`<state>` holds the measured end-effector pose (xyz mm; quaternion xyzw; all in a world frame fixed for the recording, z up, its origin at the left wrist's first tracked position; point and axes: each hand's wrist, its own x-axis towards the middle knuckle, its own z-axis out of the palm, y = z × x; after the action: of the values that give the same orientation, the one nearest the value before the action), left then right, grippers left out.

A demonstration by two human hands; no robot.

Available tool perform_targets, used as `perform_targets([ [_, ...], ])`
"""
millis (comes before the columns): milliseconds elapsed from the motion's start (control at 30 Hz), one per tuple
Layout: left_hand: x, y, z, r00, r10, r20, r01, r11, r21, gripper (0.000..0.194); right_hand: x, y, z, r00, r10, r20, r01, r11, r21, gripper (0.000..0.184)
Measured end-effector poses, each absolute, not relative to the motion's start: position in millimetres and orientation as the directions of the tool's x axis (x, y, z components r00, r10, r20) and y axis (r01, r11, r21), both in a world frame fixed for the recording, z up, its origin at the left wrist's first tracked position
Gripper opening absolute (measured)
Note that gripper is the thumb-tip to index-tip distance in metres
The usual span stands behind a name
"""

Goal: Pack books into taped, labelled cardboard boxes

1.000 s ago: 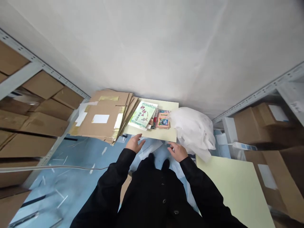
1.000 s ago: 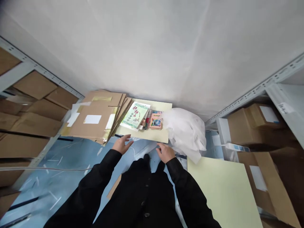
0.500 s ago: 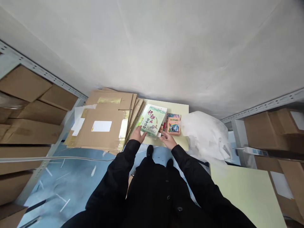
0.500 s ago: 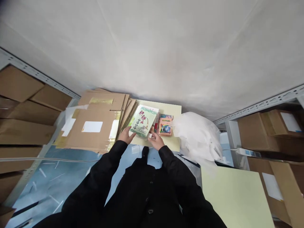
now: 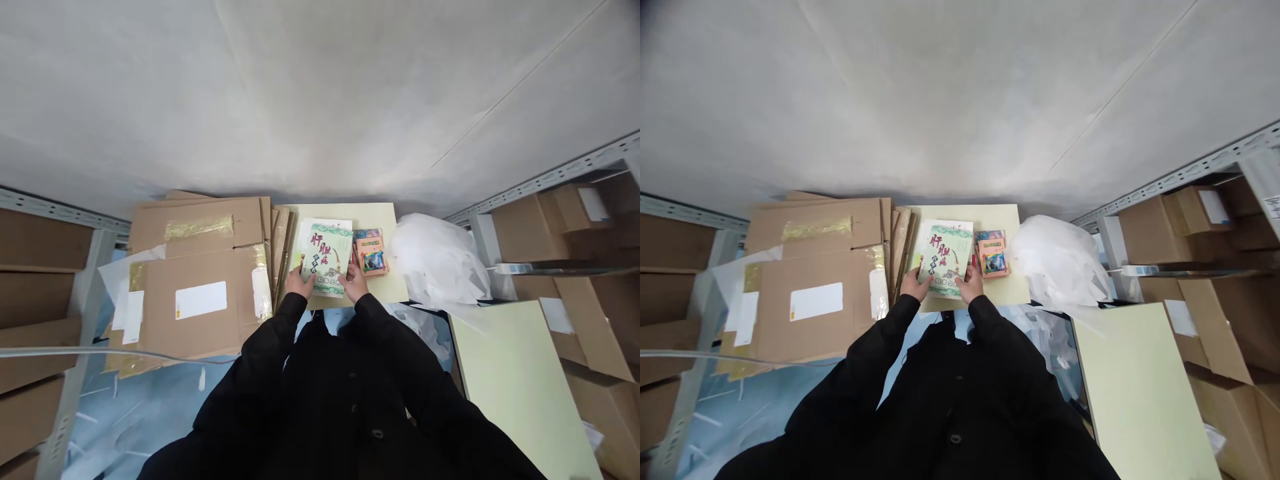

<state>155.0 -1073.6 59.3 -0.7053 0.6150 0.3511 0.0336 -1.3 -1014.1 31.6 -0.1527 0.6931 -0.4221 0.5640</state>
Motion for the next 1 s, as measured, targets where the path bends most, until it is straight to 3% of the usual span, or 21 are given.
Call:
perform_targets([
  [200,157.6,-1071.8,56.1,0.022,-0.822,-0.568,-0.795,-0.359,0.489,0.055,-15.1,-1019.6,19.5,-0.271,-0.548,-0.791,0.436,0.663,-0.608,0.052],
  [367,162.8,-1068.0,52.3,0.016,-0.737,-0.676,-0.593,-0.551,0.587,0.041,-18.5,-1017.7,21.3,-0.388,-0.601,-0.699,0.387,0.582,-0.715,0.046],
  [467,166.0,-1067.1,55.1,-0.002,-0.726,-0.688,-0.453,-0.613,0.648,0.044,-16.7,-1016.6,32.2,-0.337,-0.668,-0.664,0.455,0.501,-0.736,0.041],
  [567,167.7,-1064.7,63.7,-0.101,-0.704,-0.703,-0.302,-0.651,0.696,0.051,-19.2,-1011.9,49.2,-0.262,-0.68,-0.684,0.595,0.445,-0.67,0.041],
  [733,148.8,-1057.6,96.9,-0.249,-0.701,-0.668,-0.032,-0.683,0.729,0.065,-40.3,-986.2,91.3,-0.335,-0.714,-0.615,0.728,0.218,-0.65,0.049],
  [867,109.1,-1053.4,134.3,-0.482,-0.65,-0.588,0.072,-0.698,0.712,0.061,-71.4,-946.2,130.3,-0.422,-0.753,-0.505,0.707,0.075,-0.703,0.044],
  [1000,58.9,-1031.5,161.9,-0.705,-0.527,-0.475,0.058,-0.711,0.701,0.056,-116.1,-889.2,165.1,-0.555,-0.74,-0.378,0.643,-0.094,-0.76,0.036],
])
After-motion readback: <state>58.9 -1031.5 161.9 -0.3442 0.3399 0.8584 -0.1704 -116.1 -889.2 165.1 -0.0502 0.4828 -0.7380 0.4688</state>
